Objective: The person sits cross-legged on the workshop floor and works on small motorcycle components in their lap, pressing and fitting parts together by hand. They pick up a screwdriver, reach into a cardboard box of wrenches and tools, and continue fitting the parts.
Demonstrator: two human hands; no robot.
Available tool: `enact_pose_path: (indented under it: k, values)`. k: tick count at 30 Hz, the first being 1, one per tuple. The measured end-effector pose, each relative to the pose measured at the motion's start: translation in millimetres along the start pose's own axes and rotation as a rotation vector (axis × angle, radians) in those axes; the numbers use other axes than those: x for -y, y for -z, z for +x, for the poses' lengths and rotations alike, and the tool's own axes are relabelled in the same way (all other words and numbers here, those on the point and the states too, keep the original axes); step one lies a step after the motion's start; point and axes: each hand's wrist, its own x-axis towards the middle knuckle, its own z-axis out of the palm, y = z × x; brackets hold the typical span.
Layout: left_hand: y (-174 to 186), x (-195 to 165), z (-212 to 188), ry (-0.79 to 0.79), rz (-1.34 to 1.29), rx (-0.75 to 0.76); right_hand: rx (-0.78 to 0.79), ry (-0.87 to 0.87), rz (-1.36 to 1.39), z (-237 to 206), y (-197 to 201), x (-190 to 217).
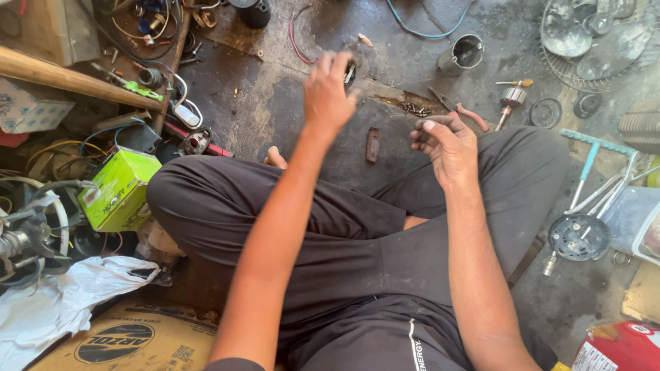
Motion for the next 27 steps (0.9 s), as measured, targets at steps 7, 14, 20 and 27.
enact_pose_path:
  k: [7,14,20,27]
  values:
    - [-14,42,21,-0.227,0.147,0.025,0.039,-0.038,-0.004,-1,1,-3]
    - [15,-9,10,-0.213,-0.068,-0.068,0.081,0.015,-0.003,-19,-13,19]
    - [62,-92,-63,-0.284,-0.389,-0.012,0.043,0.223,-0.191,-75,-30,59]
    - [71,-127,-128,-0.290,-0.735,0.156,0.072,0.281,-0.452,-141,-37,85]
